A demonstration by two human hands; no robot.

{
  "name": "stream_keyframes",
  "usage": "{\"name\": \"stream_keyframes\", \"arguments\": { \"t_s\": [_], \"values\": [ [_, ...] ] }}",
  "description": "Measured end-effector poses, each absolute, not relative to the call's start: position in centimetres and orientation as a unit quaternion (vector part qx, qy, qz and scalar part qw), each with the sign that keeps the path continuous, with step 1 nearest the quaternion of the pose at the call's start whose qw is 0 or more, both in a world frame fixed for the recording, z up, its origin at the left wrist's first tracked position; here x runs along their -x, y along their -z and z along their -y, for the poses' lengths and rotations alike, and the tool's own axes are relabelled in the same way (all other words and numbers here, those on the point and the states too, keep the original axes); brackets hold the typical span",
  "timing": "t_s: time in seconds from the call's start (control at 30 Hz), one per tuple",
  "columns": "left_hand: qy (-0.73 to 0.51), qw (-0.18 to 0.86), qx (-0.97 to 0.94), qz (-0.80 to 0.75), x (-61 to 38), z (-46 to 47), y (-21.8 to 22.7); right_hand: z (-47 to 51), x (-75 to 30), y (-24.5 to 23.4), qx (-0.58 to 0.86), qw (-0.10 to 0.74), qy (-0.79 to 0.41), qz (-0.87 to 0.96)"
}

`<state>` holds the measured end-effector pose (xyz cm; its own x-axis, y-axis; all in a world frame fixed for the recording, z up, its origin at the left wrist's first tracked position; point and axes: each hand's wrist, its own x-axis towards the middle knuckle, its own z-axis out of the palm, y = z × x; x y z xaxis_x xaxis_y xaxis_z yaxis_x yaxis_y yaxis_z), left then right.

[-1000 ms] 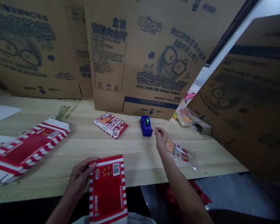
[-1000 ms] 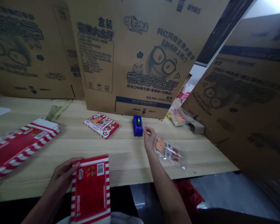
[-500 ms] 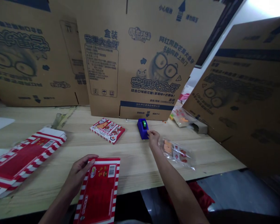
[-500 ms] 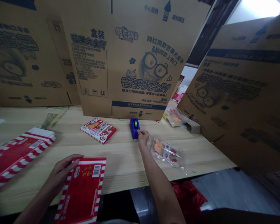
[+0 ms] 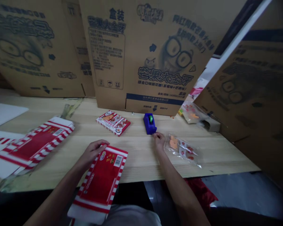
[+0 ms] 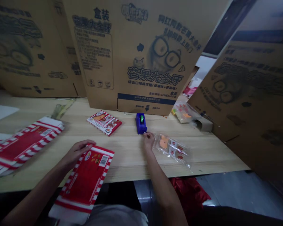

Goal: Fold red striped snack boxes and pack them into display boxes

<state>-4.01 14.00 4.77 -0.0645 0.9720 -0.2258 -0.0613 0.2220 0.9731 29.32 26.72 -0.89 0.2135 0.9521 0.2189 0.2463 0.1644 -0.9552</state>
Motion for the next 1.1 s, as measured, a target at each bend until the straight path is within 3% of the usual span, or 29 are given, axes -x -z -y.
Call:
{"name": "stream_keyframes", "arguments": {
  "t_s": [0.17,0.27,0.37,0.5,0.67,0.73,1.1],
  "values": [
    [-0.416,0.573,-0.486,-0.512,2.9,-15.4,-4.9,-23.9,-26.5,-1.2,0.495,0.475,-0.445,0.576],
    [-0.393,0.596,-0.497,-0.494,2.1,-16.2,-4.8,-21.7,-23.1,-3.3,0.36,0.334,-0.545,0.679],
    [-0.381,0.602,-0.519,-0.472,1.2,-16.4,-5.1,-20.3,-20.4,-4.8,0.274,0.238,-0.51,0.78],
    [-0.372,0.598,-0.542,-0.459,1.0,-16.0,-6.0,-19.6,-19.3,-4.3,0.395,0.226,-0.4,0.796],
    [-0.34,0.619,-0.56,-0.434,1.0,-15.6,-7.3,-19.4,-20.1,-3.1,0.357,0.181,-0.682,0.612],
    [-0.334,0.636,-0.548,-0.429,0.9,-15.5,-7.6,-19.4,-20.5,-3.3,0.325,0.158,-0.743,0.564],
    [-0.388,0.636,-0.47,-0.474,1.6,-15.0,-8.8,-18.6,-21.3,-5.9,0.352,0.269,-0.731,0.519]
  ]
}}
